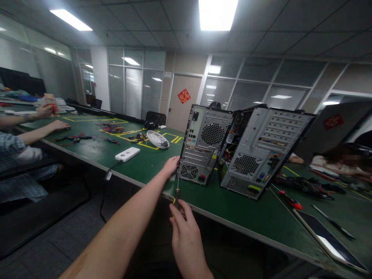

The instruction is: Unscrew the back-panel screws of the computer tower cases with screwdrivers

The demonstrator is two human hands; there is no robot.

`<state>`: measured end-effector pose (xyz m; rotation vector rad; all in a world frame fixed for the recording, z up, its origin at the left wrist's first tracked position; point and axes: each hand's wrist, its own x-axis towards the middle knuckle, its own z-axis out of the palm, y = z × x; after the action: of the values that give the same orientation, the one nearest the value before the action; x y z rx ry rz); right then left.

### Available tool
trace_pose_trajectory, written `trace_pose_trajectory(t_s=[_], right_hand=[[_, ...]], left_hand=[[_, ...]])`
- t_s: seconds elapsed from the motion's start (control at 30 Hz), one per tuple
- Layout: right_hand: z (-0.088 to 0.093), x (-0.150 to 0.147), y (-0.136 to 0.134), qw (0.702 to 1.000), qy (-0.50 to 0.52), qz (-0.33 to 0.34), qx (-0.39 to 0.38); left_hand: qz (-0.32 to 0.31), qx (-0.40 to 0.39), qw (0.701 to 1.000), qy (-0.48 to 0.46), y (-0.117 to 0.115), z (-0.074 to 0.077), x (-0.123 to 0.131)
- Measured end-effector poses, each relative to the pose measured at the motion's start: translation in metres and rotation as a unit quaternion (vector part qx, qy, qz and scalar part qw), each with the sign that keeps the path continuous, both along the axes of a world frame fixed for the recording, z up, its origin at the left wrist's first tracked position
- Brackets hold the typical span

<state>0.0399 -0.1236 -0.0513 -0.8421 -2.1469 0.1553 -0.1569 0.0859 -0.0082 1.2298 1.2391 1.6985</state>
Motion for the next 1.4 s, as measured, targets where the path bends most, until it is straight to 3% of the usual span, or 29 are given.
trace_pose_trajectory(t_s=[0.73,0.93,1.17,1.4], right_hand=[[0.0006,-0.0009,0.0017,0.996,0.07,0.016,-0.05],[0.0045,0.0012,0.004,0.998,0.057,0.011,-0.029],[0.006,0.0037,0.0059,1.0,-0.028,0.0,0.014],[0.0042,0.0035,0.0061,1.0,-0.009,0.013,0.02]], left_hand=[[0.007,-0.002,1.0,0.003,-0.0029,0.0025,0.0],[0.006,-0.004,1.0,0.005,0.0012,0.0009,-0.0004],[0.01,-0.004,1.0,0.005,0.0046,-0.0023,-0.0012],[0.006,-0.01,1.0,0.01,0.0041,-0.0024,-0.002]])
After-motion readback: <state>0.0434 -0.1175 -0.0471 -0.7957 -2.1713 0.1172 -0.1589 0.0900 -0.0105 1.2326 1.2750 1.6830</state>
